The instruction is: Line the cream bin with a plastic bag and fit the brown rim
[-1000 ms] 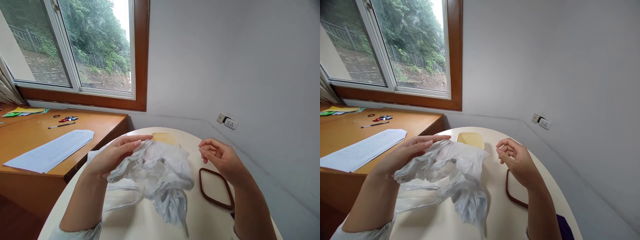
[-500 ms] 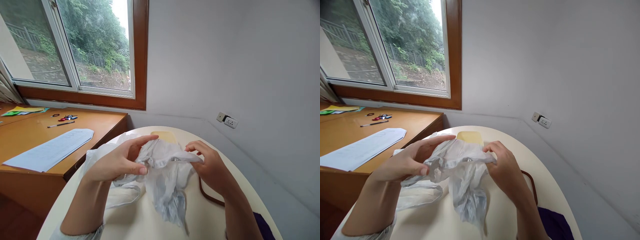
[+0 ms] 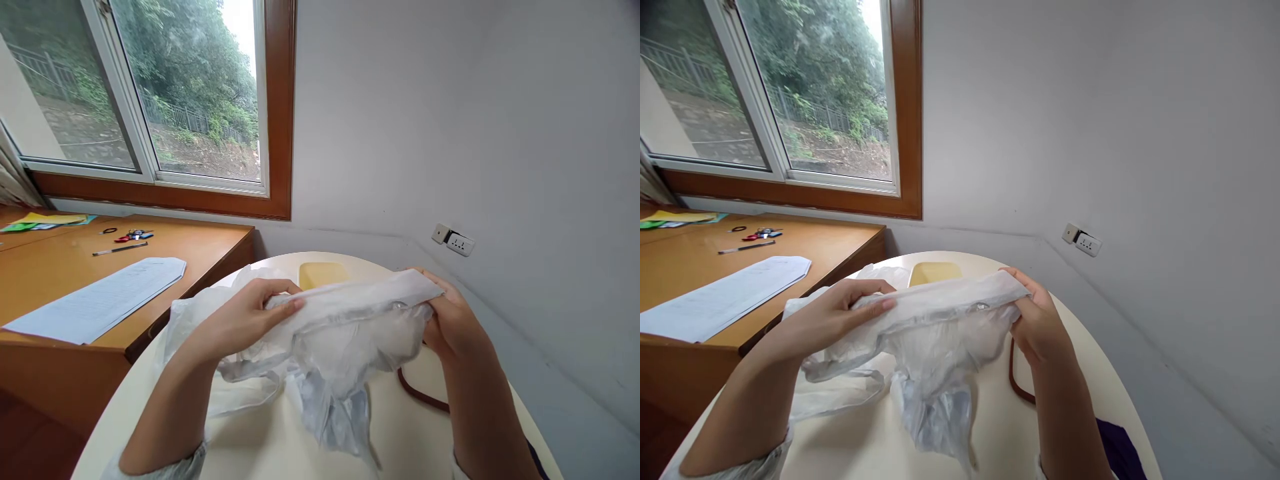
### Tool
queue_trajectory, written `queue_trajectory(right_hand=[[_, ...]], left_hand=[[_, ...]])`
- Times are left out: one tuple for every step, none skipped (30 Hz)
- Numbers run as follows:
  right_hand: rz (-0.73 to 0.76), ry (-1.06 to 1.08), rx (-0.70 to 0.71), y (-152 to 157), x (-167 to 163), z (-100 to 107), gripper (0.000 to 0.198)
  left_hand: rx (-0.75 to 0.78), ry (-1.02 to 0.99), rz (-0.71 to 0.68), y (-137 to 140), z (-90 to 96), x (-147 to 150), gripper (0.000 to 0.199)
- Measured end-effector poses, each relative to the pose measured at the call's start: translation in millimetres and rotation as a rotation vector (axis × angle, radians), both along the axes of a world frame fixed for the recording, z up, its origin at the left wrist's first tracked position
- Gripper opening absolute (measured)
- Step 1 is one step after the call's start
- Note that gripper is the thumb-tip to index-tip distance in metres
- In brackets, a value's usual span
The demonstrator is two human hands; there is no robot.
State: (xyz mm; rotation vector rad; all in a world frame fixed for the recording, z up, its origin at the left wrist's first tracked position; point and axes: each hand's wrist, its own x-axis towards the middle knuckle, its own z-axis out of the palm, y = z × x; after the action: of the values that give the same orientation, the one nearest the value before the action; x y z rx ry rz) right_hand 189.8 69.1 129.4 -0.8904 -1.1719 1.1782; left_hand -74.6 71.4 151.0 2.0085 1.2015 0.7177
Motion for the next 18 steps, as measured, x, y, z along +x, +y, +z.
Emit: queue_trajectory(right_hand=[[0.003, 0.019, -0.01, 1, 1, 0, 0.016], [0.002, 0.021, -0.021, 1, 3, 1, 0.017], [-0.002, 0.015, -0.032, 1, 3, 2, 0.017], [0.0, 0.006, -0.04, 1, 4, 3, 0.018], [0.006, -0.001, -0.047, 0, 4, 3, 0.018], [0.013, -0.007, -0.054, 0, 5, 3, 0.018], [0.021, -0.016, -0.059, -1, 5, 3, 0.017], [0.029, -0.029, -0.062, -1, 5, 3, 0.016], [0.036, -0.043, -0.062, -1, 5, 3, 0.015], [0.044, -0.056, -0.064, -2, 5, 3, 0.014], [0.05, -0.062, -0.065, -2, 5, 3, 0.014], [0.057, -0.064, -0.071, -3, 5, 3, 0.015], [0.063, -0.065, -0.08, -3, 5, 3, 0.016], [0.069, -0.069, -0.088, -4, 5, 4, 0.018], [0.072, -0.08, -0.092, -4, 4, 5, 0.019], [0.072, -0.101, -0.096, -5, 3, 7, 0.02], [0.069, -0.133, -0.103, -6, 2, 8, 0.022], [0.059, -0.175, -0.115, -8, 1, 10, 0.024]], left_hand=[[0.0, -0.032, 0.011, 2, -1.4, -1, 0.029], [-0.007, -0.067, 0.023, 3, -3.1, -3, 0.032], [-0.016, -0.101, 0.04, 5, -5.0, -5, 0.035], [-0.028, -0.134, 0.057, 6, -6.8, -6, 0.037], [-0.04, -0.166, 0.074, 8, -8.3, -7, 0.038], [-0.047, -0.196, 0.093, 9, -9.4, -8, 0.037], [-0.043, -0.226, 0.118, 9, -10.1, -8, 0.036], [-0.029, -0.26, 0.149, 9, -10.3, -8, 0.034], [-0.01, -0.301, 0.182, 9, -10.2, -8, 0.032], [0.006, -0.35, 0.209, 8, -9.7, -7, 0.03], [0.007, -0.409, 0.227, 8, -9.0, -7, 0.029], [-0.011, -0.477, 0.234, 8, -8.2, -6, 0.027], [-0.047, -0.552, 0.232, 7, -7.3, -5, 0.025], [-0.093, -0.633, 0.226, 8, -6.5, -4, 0.022], [-0.151, -0.722, 0.216, 8, -5.9, -4, 0.019], [-0.218, -0.82, 0.203, 9, -5.8, -3, 0.017], [-0.292, -0.918, 0.189, 10, -6.1, -1, 0.015], [-0.369, -1.005, 0.177, 12, -7.0, 0, 0.012]])
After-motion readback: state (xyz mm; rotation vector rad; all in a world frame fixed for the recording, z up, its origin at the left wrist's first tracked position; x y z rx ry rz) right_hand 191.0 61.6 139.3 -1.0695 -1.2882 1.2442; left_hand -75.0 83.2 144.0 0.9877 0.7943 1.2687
